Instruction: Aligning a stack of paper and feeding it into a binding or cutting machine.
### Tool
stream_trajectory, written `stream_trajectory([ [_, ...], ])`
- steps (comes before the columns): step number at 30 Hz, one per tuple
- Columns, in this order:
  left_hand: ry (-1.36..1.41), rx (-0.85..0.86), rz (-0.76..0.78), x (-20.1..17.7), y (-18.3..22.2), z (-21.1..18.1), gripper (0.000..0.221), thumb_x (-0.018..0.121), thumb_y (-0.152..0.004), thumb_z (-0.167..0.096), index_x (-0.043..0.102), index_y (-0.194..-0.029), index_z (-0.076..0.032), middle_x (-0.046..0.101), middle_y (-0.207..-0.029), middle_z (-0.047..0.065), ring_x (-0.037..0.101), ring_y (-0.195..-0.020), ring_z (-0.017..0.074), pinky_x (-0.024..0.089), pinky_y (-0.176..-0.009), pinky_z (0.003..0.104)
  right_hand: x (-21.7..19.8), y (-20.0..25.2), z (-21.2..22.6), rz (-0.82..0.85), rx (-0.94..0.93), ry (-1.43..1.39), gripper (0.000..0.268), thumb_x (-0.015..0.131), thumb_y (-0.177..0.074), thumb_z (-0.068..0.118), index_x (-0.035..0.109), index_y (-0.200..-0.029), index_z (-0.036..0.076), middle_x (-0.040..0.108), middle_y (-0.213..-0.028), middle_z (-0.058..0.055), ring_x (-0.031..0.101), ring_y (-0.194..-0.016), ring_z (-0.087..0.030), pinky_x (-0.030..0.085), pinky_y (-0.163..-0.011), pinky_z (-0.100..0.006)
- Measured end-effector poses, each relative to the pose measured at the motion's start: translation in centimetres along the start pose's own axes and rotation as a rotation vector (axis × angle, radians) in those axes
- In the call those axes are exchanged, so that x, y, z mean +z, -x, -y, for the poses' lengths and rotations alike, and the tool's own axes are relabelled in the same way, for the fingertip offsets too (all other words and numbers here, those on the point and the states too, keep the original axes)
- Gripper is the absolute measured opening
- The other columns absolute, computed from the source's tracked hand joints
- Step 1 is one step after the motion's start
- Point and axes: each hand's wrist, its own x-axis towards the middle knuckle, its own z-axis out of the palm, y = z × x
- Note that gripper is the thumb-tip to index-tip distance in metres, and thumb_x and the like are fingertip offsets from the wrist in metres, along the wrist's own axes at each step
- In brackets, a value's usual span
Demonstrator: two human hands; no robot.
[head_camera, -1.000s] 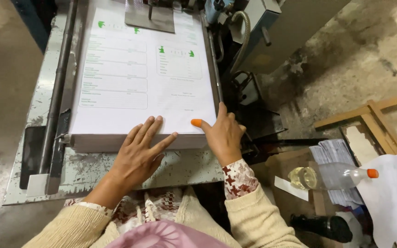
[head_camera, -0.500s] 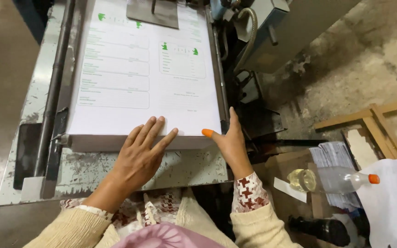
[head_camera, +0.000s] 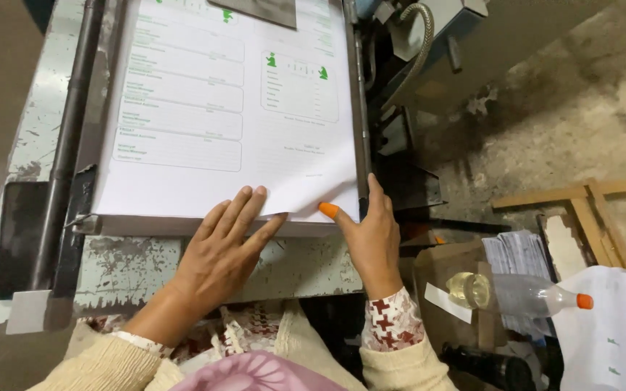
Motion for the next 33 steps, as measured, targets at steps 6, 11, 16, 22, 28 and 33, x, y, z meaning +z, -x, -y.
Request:
stream_trajectory([
  [6, 0.006, -0.005, 0.02, 0.0, -0.3, -0.4, 0.075, 0.069, -0.073, -0.009, 0.044, -0.142, -0.023, 0.023, -0.161, 0.012, 0.015, -0.15, 0.0277, 0.008, -0.118, 0.047, 0.0, -0.7, -3.4, 0.111, 0.025, -0.413, 0.086, 0.067, -0.087, 0.027, 0.017, -0.153, 0.004, 0.02, -0.151, -0.036, 0.011, -0.144, -0.047, 0.01, -0.116, -0.055],
  [11, 0.0, 0.036, -0.001, -0.3, -0.9, -0.4, 0.076, 0.064, -0.076, -0.006, 0.039, -0.146, -0.02, 0.026, -0.159, 0.012, 0.019, -0.149, 0.0264, 0.011, -0.118, 0.045, 0.3, -0.7, -3.8, 0.075, 0.02, -0.42, 0.084, 0.068, -0.086, 0.02, 0.019, -0.152, 0.002, 0.024, -0.148, -0.037, 0.015, -0.142, -0.049, 0.011, -0.116, -0.056],
  [16, 0.037, 0.03, -0.03, -0.1, -1.0, 0.2, 0.071, 0.06, -0.078, -0.005, 0.04, -0.145, -0.017, 0.036, -0.154, 0.014, 0.028, -0.146, 0.0283, 0.017, -0.118, 0.043, 0.9, 1.4, -2.0, -0.15, -0.243, -0.237, 0.078, 0.072, -0.083, 0.012, 0.029, -0.146, -0.005, 0.038, -0.139, -0.034, 0.038, -0.131, -0.05, 0.03, -0.108, -0.055],
  [22, -0.101, 0.148, 0.026, 0.0, -0.5, 1.2, 0.086, 0.04, -0.073, 0.009, 0.025, -0.154, -0.012, 0.024, -0.159, 0.015, 0.024, -0.147, 0.0287, 0.016, -0.12, 0.039, 1.6, 3.8, -2.2, -0.386, -0.536, -0.13, 0.043, 0.07, -0.084, 0.006, 0.055, -0.125, 0.0, 0.059, -0.123, -0.014, 0.057, -0.119, -0.027, 0.047, -0.107, -0.039],
  [28, -0.086, 0.162, -0.006, 0.2, -0.8, 1.3, 0.083, 0.039, -0.073, 0.007, 0.027, -0.153, -0.012, 0.027, -0.157, 0.015, 0.027, -0.146, 0.0286, 0.018, -0.119, 0.039, -0.9, -1.8, -3.7, -0.221, -0.079, -0.433, 0.066, 0.067, -0.081, 0.01, 0.038, -0.14, 0.008, 0.049, -0.141, -0.014, 0.049, -0.129, -0.024, 0.041, -0.107, -0.035],
  [33, -0.118, 0.177, -0.034, 0.2, -0.6, 1.4, 0.078, 0.035, -0.077, 0.007, 0.029, -0.153, -0.011, 0.027, -0.157, 0.017, 0.028, -0.145, 0.0295, 0.018, -0.118, 0.039, -0.8, -4.8, -2.7, 0.198, 0.043, -0.346, 0.107, 0.077, -0.066, 0.025, 0.013, -0.152, 0.018, 0.017, -0.16, -0.013, 0.021, -0.146, -0.031, 0.024, -0.114, -0.049],
])
